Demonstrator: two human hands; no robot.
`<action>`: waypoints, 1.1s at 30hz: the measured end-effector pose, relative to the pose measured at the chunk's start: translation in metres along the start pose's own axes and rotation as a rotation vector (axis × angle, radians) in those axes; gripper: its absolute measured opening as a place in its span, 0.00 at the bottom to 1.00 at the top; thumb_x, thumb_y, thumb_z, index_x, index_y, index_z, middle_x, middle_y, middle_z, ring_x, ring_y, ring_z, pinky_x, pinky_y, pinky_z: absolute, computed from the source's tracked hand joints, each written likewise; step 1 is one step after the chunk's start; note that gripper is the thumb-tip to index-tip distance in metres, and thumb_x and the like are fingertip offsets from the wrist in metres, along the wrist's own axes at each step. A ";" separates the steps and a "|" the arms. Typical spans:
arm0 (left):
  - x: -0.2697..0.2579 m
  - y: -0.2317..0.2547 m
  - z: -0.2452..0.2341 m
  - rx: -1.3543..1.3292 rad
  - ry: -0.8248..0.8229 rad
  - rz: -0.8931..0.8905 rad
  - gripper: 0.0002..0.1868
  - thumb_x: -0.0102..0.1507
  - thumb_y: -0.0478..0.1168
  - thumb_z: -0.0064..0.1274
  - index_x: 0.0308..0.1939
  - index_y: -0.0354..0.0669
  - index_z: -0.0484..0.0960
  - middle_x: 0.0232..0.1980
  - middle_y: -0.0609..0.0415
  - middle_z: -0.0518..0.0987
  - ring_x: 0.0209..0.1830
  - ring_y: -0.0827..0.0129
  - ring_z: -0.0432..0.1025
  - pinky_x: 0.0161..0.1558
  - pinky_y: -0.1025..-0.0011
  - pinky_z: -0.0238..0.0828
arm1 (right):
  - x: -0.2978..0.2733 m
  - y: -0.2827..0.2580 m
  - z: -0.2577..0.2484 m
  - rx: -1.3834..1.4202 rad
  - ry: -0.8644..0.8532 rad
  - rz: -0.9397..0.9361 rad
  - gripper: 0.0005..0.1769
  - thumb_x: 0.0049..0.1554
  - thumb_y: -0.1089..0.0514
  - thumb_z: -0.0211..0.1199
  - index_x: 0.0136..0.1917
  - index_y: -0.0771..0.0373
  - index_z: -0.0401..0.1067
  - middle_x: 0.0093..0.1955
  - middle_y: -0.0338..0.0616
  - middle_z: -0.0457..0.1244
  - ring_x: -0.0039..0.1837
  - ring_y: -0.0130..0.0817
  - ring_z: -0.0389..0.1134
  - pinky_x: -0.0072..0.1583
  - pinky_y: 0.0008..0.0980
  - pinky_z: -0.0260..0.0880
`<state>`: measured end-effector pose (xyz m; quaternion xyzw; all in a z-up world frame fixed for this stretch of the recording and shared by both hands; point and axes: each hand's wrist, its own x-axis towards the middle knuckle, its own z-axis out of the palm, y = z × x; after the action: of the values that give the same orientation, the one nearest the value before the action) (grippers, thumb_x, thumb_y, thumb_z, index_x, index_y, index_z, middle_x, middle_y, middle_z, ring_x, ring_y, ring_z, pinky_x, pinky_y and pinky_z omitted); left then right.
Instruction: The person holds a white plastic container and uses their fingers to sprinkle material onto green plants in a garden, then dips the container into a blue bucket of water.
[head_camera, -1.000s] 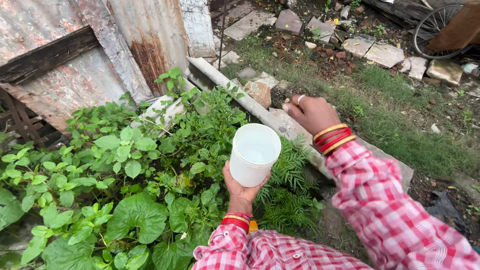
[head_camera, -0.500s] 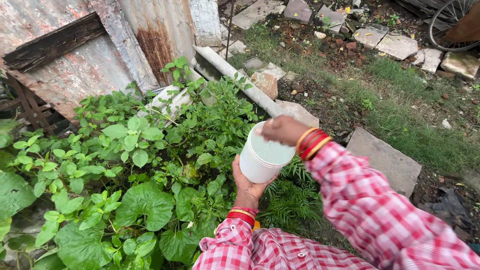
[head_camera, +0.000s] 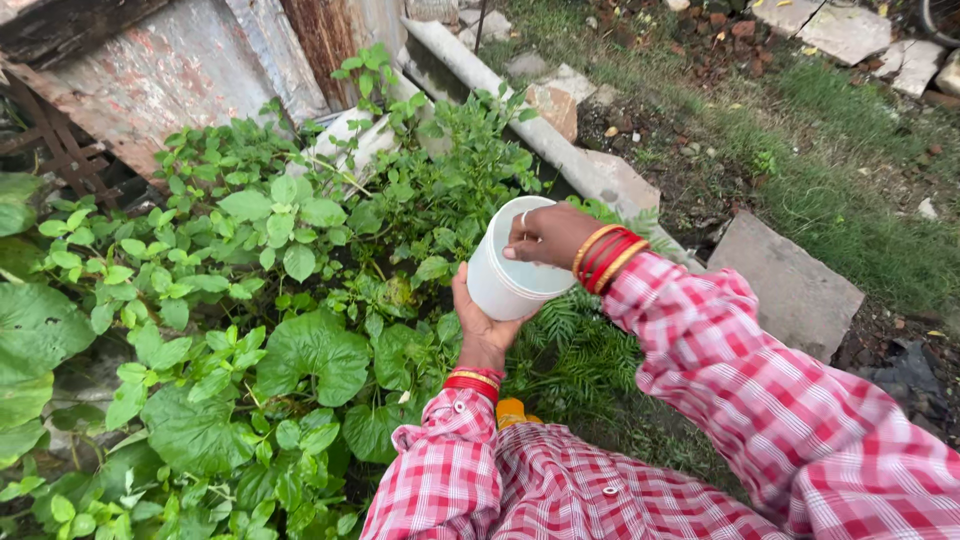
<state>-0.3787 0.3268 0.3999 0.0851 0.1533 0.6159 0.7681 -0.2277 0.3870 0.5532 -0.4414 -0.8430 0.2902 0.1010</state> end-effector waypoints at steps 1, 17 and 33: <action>0.001 0.001 -0.002 0.017 0.023 -0.001 0.44 0.61 0.74 0.35 0.72 0.54 0.69 0.69 0.47 0.73 0.67 0.46 0.69 0.59 0.37 0.67 | 0.010 -0.001 0.013 -0.058 -0.020 -0.031 0.16 0.56 0.43 0.64 0.46 0.57 0.79 0.32 0.37 0.68 0.32 0.28 0.71 0.40 0.31 0.70; -0.012 0.030 -0.033 0.034 0.070 0.041 0.44 0.61 0.73 0.34 0.73 0.55 0.68 0.70 0.48 0.73 0.67 0.46 0.70 0.57 0.39 0.69 | -0.013 -0.011 -0.029 0.099 -0.023 0.220 0.22 0.62 0.41 0.59 0.53 0.61 0.79 0.38 0.45 0.70 0.38 0.32 0.71 0.41 0.33 0.75; -0.023 0.046 -0.045 -0.011 0.240 0.101 0.42 0.59 0.73 0.34 0.69 0.57 0.72 0.69 0.49 0.75 0.63 0.46 0.73 0.52 0.39 0.74 | 0.016 -0.002 -0.051 -0.121 0.363 -0.100 0.17 0.63 0.45 0.63 0.47 0.60 0.78 0.33 0.35 0.65 0.34 0.24 0.65 0.39 0.30 0.65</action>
<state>-0.4404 0.3122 0.3755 0.0142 0.2365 0.6603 0.7127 -0.2167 0.4189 0.5948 -0.4492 -0.8479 0.1492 0.2389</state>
